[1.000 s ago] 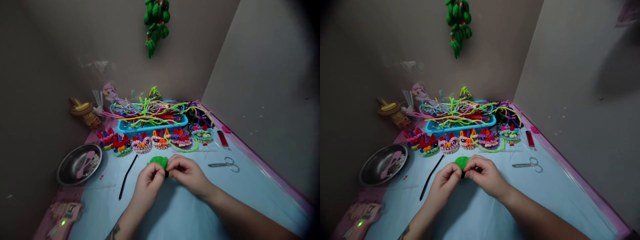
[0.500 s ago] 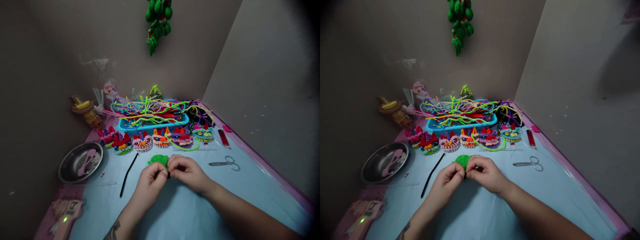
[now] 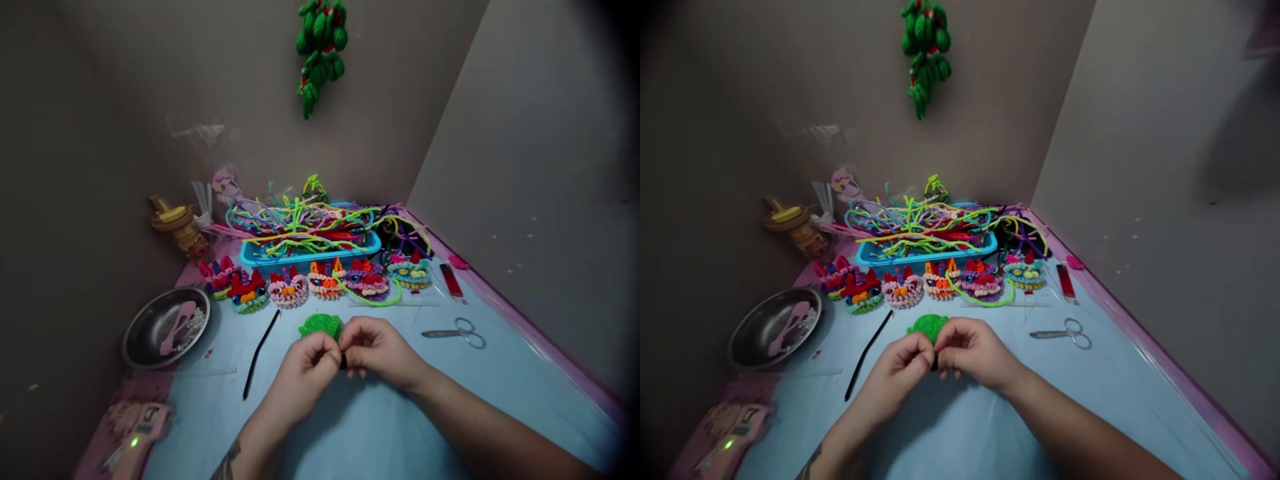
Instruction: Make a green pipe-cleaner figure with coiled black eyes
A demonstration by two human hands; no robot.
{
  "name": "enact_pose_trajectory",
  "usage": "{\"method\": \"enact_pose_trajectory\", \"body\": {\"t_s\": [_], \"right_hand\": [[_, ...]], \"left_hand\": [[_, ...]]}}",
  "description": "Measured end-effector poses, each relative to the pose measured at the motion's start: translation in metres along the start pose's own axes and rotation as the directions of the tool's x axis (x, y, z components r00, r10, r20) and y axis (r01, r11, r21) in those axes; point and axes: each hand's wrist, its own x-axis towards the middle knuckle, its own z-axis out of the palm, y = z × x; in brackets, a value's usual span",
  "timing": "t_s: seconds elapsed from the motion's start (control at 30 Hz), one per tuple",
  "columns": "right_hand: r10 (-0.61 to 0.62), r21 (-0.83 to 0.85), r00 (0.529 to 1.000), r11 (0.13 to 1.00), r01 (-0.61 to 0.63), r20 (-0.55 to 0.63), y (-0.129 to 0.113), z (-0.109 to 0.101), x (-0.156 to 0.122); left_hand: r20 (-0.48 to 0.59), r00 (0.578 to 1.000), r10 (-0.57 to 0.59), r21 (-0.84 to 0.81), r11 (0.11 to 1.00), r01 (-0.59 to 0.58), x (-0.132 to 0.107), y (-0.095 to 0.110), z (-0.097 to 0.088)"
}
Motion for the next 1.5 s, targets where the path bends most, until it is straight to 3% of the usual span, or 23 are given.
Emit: {"method": "enact_pose_trajectory", "body": {"t_s": [0.3, 0.57, 0.87, 1.07, 1.17, 1.4, 1.5], "right_hand": [[0.025, 0.053, 1.000, 0.998, -0.025, -0.004, 0.008, 0.000, 0.003], [-0.109, 0.136, 0.990, 0.983, 0.121, -0.095, -0.001, 0.002, 0.004], [-0.072, -0.056, 0.979, 0.996, 0.062, -0.193, -0.004, 0.009, -0.001], [-0.143, -0.129, 0.971, 0.984, 0.119, -0.193, -0.004, 0.008, 0.000], [-0.122, -0.107, 0.974, 0.989, 0.103, -0.189, -0.003, 0.008, 0.001], [-0.085, -0.033, 0.969, 0.996, 0.079, -0.232, -0.008, 0.007, 0.001], [-0.087, -0.030, 0.967, 0.996, 0.082, -0.240, -0.008, 0.006, 0.001]], "left_hand": [[-0.017, 1.000, -0.015, -0.043, 0.999, 0.014, 0.002, 0.000, 0.001], [-0.233, 0.972, -0.025, -0.167, 0.986, -0.015, 0.004, -0.013, 0.003], [-0.360, 0.928, 0.095, -0.006, 0.995, -0.104, 0.003, -0.007, 0.009], [-0.332, 0.931, 0.153, 0.128, 0.985, -0.116, 0.003, -0.011, 0.012], [-0.328, 0.931, 0.160, 0.145, 0.982, -0.117, 0.004, -0.012, 0.012], [-0.239, 0.969, 0.064, -0.043, 0.996, -0.076, 0.005, -0.011, 0.003], [-0.231, 0.971, 0.061, -0.013, 0.998, -0.066, 0.004, -0.009, 0.002]]}}
